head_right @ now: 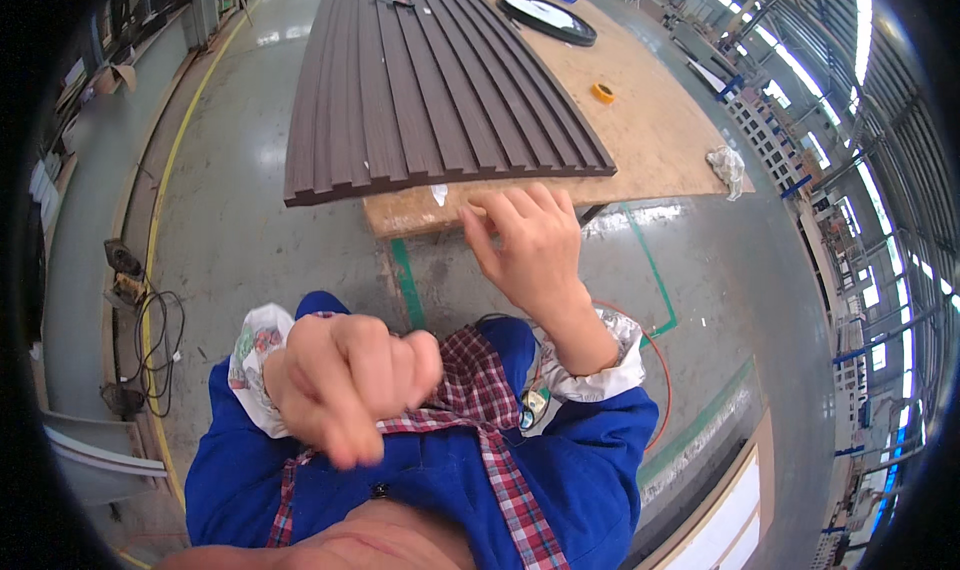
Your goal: The person uses a utility knife to trim the edges of a stack of brown composite planks. They repeatedly score and snap off small sections from the plank edges, then wipe the blade with a cloth.
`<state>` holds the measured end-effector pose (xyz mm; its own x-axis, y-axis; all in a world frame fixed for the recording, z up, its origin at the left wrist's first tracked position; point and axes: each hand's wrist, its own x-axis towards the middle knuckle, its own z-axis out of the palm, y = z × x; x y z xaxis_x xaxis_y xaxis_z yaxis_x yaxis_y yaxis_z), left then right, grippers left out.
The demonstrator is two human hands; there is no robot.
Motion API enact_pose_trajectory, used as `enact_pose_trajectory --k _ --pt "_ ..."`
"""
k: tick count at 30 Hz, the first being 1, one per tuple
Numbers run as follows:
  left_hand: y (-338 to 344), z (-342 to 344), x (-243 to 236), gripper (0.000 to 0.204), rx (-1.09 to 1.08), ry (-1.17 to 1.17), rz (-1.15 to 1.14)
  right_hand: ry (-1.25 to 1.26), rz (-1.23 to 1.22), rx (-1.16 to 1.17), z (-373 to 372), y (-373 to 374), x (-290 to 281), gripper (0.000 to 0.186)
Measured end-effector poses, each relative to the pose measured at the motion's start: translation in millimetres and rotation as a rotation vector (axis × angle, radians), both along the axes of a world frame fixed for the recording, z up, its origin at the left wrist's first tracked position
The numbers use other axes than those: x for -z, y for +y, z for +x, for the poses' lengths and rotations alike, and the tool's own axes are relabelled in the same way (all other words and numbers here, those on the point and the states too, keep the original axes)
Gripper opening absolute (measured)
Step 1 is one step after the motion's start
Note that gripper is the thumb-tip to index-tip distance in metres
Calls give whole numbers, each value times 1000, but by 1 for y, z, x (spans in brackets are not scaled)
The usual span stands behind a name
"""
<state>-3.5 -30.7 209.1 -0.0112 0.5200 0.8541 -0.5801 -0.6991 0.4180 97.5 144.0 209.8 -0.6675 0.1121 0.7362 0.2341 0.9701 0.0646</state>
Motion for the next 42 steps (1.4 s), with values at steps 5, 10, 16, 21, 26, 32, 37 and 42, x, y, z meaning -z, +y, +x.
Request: enact_pose_trajectory --k 5,10,16,21,26,32,37,42 --pt "-33 -60 106 8 -252 338 -470 -17 82 -36 -21 10 -14 5" --pt "-113 -93 328 44 -1537 1000 -1082 -72 132 -83 -33 17 -2 10" --pt "-132 -58 394 99 -1098 525 -1966 -108 180 -62 -42 50 -20 14" --pt "-97 -88 371 111 -1189 542 -1906 -258 222 41 -123 107 -53 21" --pt "-34 -126 398 111 -1359 866 -2308 -523 167 253 -246 169 -78 24" --pt "-28 -125 394 110 -1359 793 -2304 -521 -99 261 -342 248 -56 30" --pt "-31 -124 394 108 -1430 741 -2274 -471 -192 270 -381 271 -22 48" --pt "-36 -132 414 107 -1450 714 -2258 -425 -246 215 -395 296 3 52"
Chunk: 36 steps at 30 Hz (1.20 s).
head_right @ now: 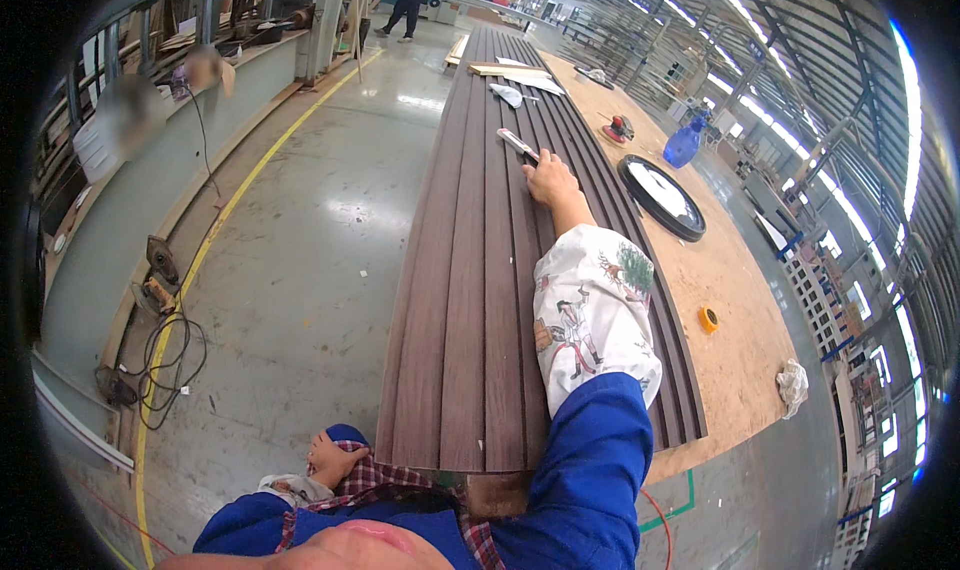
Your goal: The person uses a utility knife to trim the edges of a stack of brown composite planks. They repeatedly score and snap off small sections from the plank edges, then wipe the blade with a cloth.
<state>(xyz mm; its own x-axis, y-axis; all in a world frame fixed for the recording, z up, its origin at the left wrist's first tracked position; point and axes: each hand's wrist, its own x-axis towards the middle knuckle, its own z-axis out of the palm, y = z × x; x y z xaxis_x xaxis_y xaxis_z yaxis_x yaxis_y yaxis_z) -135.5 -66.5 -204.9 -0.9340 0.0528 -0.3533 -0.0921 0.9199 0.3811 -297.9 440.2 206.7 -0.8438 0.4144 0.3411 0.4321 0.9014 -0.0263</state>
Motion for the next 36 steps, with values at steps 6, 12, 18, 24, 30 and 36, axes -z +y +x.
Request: enact_pose_trajectory --k 6,12,18,24,30,36 --pt "-17 -9 0 103 -73 -41 42 -27 -15 -58 -8 11 15 52" --pt "-40 -4 -5 102 -182 -9 65 70 -45 5 -16 8 13 36" --pt "-41 1 -25 104 -172 1 26 163 58 -94 -17 3 13 32" --pt "-36 2 -21 103 -188 -18 53 193 60 -88 -14 -3 4 22" --pt "-36 2 -22 99 -167 -1 60 157 124 33 -8 -12 -2 33" --pt "-37 3 3 65 148 407 88 188 85 51 -11 -9 -2 31"
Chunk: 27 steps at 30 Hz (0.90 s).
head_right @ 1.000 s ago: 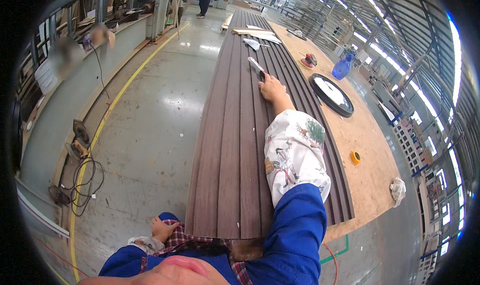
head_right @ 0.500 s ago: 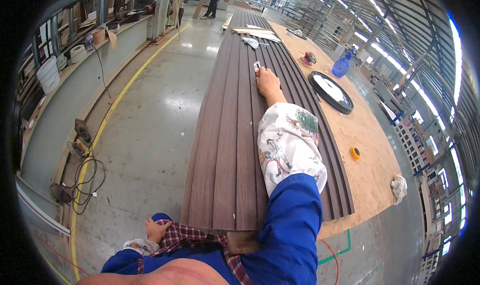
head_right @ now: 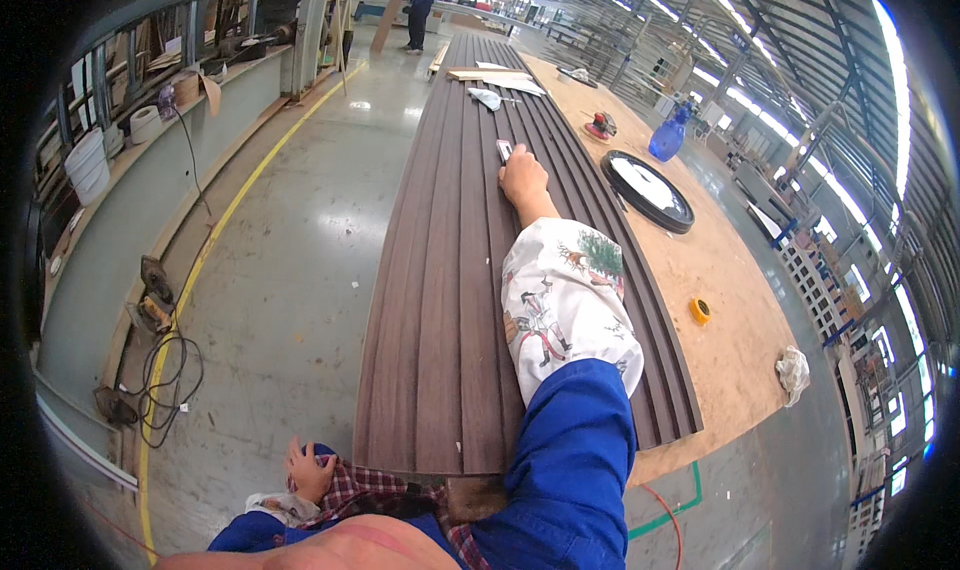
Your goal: The person uses a utility knife to trim the edges of a stack of brown composite planks. They repeatedly score and snap off small sections from the plank edges, then wipe the blade with a cloth.
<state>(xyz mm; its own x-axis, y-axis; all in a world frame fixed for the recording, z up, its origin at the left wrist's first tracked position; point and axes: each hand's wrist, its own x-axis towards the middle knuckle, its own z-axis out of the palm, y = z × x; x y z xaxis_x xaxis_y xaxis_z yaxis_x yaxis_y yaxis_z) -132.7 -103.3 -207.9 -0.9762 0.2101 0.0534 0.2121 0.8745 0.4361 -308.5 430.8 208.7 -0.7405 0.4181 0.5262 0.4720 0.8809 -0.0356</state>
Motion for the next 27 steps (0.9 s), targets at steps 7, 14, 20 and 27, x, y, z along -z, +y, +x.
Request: enact_pose_trajectory --k 7,14,20,27 --pt "-2 -6 18 47 36 16 49 165 -141 32 -2 7 5 30" --pt "-1 -6 22 43 5 21 51 600 -334 -204 30 24 -29 27" --pt "-6 -12 34 41 -22 18 15 520 -605 -546 112 -70 -85 26" --pt "-2 -9 40 44 -9 132 -10 504 -733 -636 276 -144 -95 25"
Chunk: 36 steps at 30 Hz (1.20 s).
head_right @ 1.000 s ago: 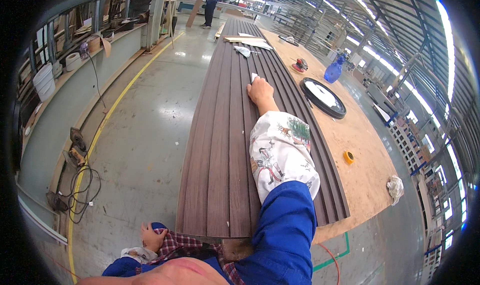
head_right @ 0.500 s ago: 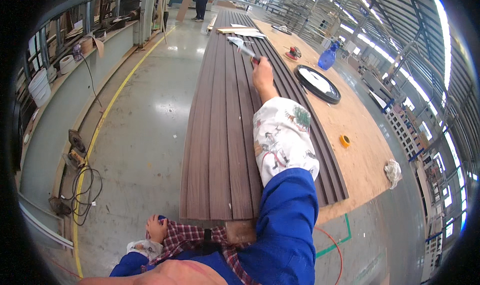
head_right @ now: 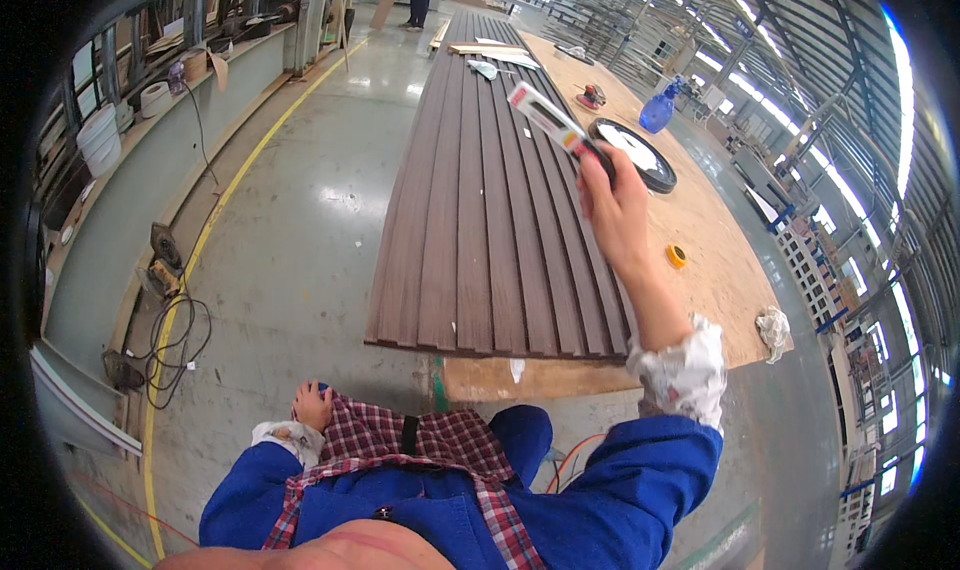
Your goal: The person uses a utility knife to trim the edges of a stack of brown composite planks. They repeatedly score and snap off small sections from the plank edges, then wipe the blade with a cloth.
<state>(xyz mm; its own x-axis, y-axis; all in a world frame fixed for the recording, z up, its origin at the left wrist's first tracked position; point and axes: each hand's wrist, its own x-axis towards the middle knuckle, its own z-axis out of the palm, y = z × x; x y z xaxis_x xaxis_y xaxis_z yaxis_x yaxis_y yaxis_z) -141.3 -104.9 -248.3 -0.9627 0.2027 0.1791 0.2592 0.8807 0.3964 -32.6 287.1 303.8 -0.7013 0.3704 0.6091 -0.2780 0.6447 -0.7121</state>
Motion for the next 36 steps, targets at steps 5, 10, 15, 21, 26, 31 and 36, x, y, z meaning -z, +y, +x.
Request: enact_pose_trajectory --k 5,10,15,21,26,31,36 --pt "-6 10 -16 35 30 -39 29 130 -97 88 95 -54 46 19" --pt "0 38 -90 21 243 -487 303 -89 29 -24 175 -111 91 20" --pt "26 93 -291 46 679 -697 1202 -177 -293 -177 192 -136 123 21" --pt "75 117 -381 46 985 -1050 1217 -34 -548 -321 183 -145 165 22" --pt "95 144 -386 32 867 -1047 1147 -71 -586 -321 184 -145 172 25" --pt "100 145 -383 25 907 -1120 1130 -132 -522 -252 189 -138 171 23" --pt "94 147 -375 25 886 -1068 1237 -92 -526 -361 178 -136 166 22"
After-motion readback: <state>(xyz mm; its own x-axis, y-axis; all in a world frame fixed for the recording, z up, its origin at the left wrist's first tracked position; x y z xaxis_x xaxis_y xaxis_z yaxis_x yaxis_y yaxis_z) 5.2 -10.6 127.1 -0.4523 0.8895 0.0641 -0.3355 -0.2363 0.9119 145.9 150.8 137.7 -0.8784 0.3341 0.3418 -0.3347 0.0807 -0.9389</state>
